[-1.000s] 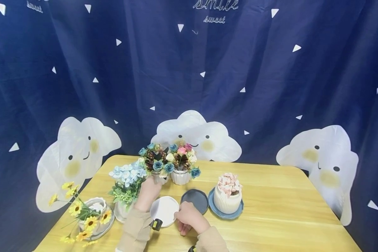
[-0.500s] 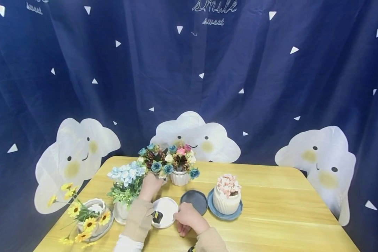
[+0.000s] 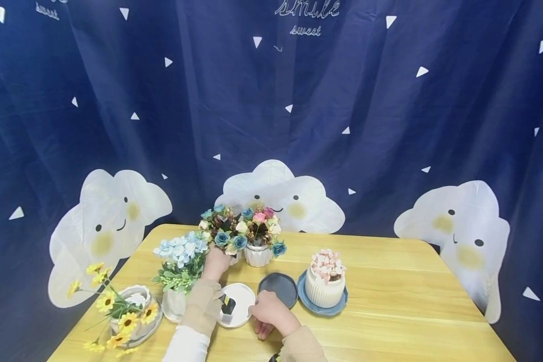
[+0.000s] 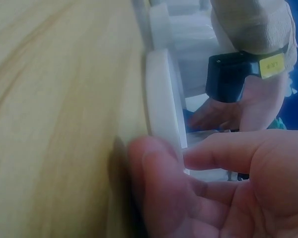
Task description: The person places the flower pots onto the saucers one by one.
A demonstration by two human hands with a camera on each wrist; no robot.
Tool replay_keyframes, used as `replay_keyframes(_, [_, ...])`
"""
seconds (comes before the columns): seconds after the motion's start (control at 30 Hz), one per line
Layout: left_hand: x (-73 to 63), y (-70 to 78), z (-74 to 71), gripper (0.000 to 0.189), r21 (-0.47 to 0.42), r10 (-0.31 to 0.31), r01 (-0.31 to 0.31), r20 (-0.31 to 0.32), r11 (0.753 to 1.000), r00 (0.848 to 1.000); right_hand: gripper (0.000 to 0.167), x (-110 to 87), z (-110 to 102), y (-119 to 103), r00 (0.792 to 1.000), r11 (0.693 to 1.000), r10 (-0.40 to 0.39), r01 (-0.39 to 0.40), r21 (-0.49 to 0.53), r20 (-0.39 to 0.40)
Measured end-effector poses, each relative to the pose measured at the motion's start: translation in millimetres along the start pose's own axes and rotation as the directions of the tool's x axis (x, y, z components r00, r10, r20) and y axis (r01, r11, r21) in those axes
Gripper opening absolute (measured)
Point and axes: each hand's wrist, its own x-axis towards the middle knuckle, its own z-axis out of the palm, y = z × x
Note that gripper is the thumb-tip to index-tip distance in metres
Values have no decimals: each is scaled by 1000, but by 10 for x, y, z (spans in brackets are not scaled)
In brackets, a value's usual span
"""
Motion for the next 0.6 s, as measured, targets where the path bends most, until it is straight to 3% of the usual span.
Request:
replay_keyframes(0.1, [129, -148, 113, 72, -17, 52, -53, -35, 998, 998, 24, -9, -3, -6, 1000, 1000, 6, -6, 13, 0])
replay_keyframes(0.17, [378, -480, 388, 72, 33, 153, -150, -133, 988, 979, 24, -17, 1, -3, 1000, 999, 14, -14, 35, 6])
replay_keyframes(0.27, [906, -1115, 896, 79, 96, 223, -208, -202, 973, 954, 24, -33, 7, -1, 999, 996, 32, -33, 82, 22])
replay_keyframes(0.33, [1249, -1523, 1215, 85, 101, 216, -197, -231, 975, 949, 24, -34, 14, 2, 999, 996, 33, -35, 87, 24])
replay_keyframes(0.4, [1500, -1768, 1390, 90, 74, 161, -149, -187, 986, 969, 25, -33, 18, 3, 999, 994, 36, -39, 98, 32])
replay_keyframes(0.43, [1621, -1893, 1490, 91, 73, 147, -135, -191, 988, 971, 25, -31, 19, 4, 999, 995, 33, -36, 92, 30])
replay_keyframes(0.6, [2016, -2254, 1763, 103, 61, 73, -65, -136, 996, 988, 24, -7, 10, 15, 1000, 998, 18, -19, 54, 18])
